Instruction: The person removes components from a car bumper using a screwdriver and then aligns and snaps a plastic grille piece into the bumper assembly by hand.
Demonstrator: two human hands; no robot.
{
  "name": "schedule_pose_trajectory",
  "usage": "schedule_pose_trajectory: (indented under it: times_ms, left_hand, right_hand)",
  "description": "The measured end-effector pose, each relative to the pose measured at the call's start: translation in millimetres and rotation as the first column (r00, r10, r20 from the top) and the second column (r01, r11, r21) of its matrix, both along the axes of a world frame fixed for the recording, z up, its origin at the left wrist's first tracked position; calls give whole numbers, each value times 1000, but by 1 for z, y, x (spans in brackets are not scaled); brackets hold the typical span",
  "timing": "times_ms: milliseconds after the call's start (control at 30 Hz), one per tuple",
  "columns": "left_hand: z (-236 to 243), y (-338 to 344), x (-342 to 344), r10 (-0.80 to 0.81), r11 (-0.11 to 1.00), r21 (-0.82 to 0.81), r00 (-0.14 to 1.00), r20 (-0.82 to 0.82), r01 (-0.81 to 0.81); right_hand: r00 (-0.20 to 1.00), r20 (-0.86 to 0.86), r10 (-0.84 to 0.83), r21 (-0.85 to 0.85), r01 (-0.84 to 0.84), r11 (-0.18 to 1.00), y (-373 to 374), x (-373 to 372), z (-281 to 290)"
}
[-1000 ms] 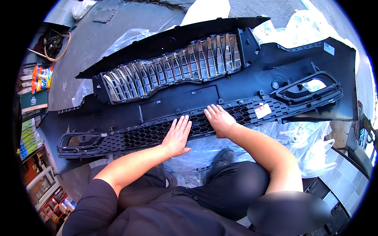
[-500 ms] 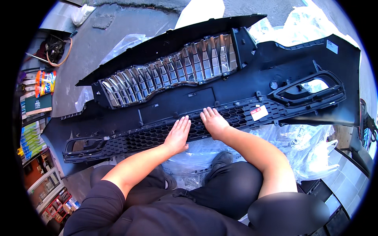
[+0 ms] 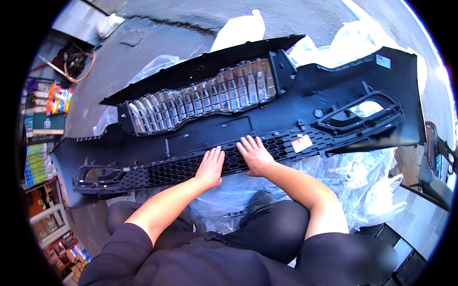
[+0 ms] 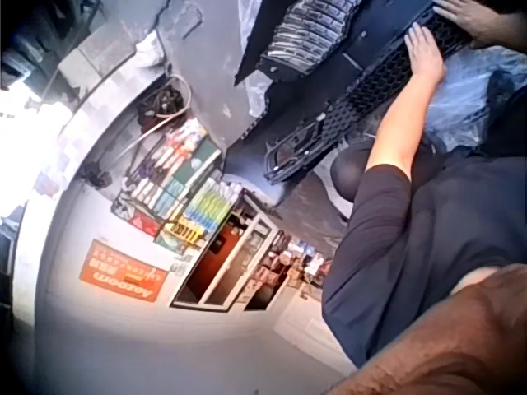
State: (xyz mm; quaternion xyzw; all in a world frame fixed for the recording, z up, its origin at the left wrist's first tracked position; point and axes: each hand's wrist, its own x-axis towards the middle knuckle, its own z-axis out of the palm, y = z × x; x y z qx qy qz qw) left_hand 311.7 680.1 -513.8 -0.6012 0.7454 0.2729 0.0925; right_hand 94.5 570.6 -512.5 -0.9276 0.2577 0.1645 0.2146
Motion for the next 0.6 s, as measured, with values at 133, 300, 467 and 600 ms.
schedule_pose_trajectory:
  times_ms: [133, 300, 467, 600]
  left_hand:
    - [-7, 4, 1, -30, 999, 19, 999, 38, 29]
    - [-4, 3, 3, -34, 998, 61, 997, 65, 30]
    - [-6, 5, 8, -35, 998, 46, 997, 73, 31]
    - [1, 5, 10, -30, 997, 75, 998, 60, 25]
  right_hand:
    - [1000, 15, 16, 6, -16, 1000, 4, -11, 4]
    - [999, -19, 39, -24, -39, 999, 6, -10, 11]
    - [987, 149, -67, 10, 66, 998, 6, -12, 17]
    - [964, 195, -179, 33, 175, 984, 1, -11, 25]
